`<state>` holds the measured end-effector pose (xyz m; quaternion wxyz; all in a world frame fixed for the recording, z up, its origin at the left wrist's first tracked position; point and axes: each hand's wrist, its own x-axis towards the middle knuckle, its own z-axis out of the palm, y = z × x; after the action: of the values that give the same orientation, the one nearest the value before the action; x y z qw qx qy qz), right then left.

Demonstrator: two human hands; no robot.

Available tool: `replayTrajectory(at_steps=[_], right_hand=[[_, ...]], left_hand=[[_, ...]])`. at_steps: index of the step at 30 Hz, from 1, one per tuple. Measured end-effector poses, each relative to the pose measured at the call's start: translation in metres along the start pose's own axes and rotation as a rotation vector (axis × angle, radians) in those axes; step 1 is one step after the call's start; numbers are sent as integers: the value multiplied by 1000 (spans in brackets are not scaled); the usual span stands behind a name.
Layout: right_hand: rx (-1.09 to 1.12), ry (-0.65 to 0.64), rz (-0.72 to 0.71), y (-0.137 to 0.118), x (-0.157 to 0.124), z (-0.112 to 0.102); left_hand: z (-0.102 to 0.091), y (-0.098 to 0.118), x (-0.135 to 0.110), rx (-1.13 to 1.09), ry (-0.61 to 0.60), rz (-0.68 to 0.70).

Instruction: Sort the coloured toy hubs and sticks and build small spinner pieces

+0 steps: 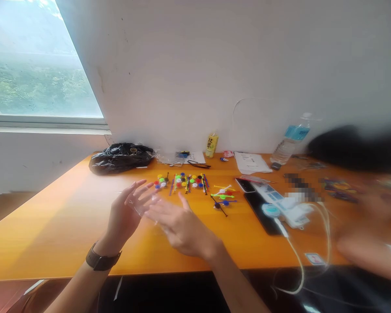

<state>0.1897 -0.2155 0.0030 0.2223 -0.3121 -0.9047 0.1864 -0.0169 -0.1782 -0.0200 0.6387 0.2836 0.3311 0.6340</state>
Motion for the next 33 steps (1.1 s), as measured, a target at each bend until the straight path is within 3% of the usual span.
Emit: replayTrajectory(at_steps=[14,20,33], right_hand=[[-152,24,-24,-1,1,11],[-203,29,-29,-5,2,13],[-122,-5,-18,-7,-5,-5]], left_hand=[[11,-8,-7,67,-65,48],[19,-6,-14,123,-67,-18],[-1,5,-2,-14,-34,13]])
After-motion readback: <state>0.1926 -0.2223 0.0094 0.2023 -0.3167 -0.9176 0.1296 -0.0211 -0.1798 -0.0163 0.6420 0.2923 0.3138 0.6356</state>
